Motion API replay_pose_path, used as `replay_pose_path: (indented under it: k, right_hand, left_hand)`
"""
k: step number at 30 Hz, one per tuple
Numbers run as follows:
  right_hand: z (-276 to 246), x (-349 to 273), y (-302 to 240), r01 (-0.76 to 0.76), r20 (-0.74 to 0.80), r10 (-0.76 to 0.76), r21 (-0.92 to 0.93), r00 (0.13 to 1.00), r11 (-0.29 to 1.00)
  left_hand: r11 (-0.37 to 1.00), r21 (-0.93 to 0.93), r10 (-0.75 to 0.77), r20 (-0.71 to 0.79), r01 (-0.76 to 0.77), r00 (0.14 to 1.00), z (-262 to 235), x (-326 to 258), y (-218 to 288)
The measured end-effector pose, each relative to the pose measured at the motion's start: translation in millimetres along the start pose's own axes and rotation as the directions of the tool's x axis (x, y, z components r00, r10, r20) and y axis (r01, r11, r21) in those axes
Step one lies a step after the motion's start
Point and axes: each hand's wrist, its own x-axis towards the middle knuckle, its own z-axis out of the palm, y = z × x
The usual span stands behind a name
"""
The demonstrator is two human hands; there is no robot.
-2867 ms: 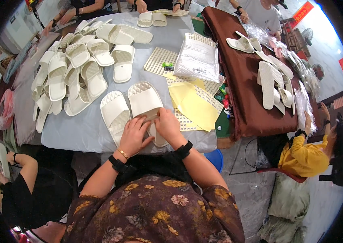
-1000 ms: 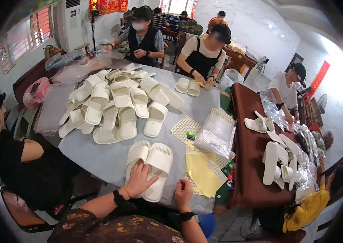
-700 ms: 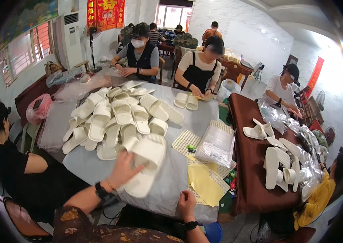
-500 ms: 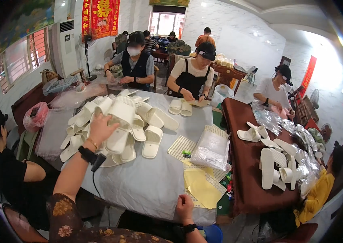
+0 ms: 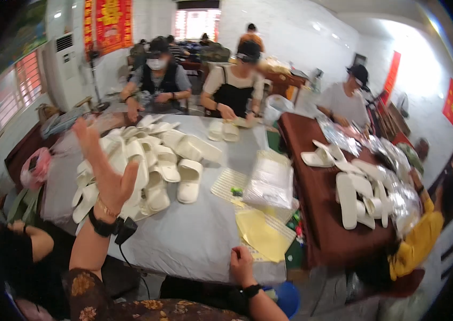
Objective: Inspecting and sorting white slippers at a manufacturing workbench.
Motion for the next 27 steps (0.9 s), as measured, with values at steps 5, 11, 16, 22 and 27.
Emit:
replay_pose_path:
  k: [5,11,16,22,27]
  right_hand:
    - [0.6,12.9,16.6,-0.091,0.055,0.082,0.171,0.995,0.981]
    - [-69.8,63.3,21.7,-0.225,0.028,0.239,0.457,0.971,0.861]
    - [-176.4,130.8,34.5,0.073,-0.523,-0.12,-0.11,0.844,0.991]
    - [-314.7,163.5,99.3,-0.379,-0.53,-0.178,-0.767,0.829,0.519]
    - [-343.6,185.1,147.6,-0.529,-0.587,0.034,-0.702,0.809,0.477]
  left_hand:
    - [0.957,-0.197,0.247,0.18,-0.211,0.952,-18.1,-80.2,48.0]
    - [0.918,-0.353,0.158,0.74,0.178,0.654,3.8,-198.5,96.9]
    - [0.888,-0.161,-0.064,0.885,0.43,0.462,-5.4,-292.5,97.9]
    - [0.899,-0.069,-0.174,0.85,0.432,0.498,-11.8,-328.0,107.7]
    - [0.916,-0.14,-0.091,0.841,0.377,0.533,-16.6,-320.4,104.4]
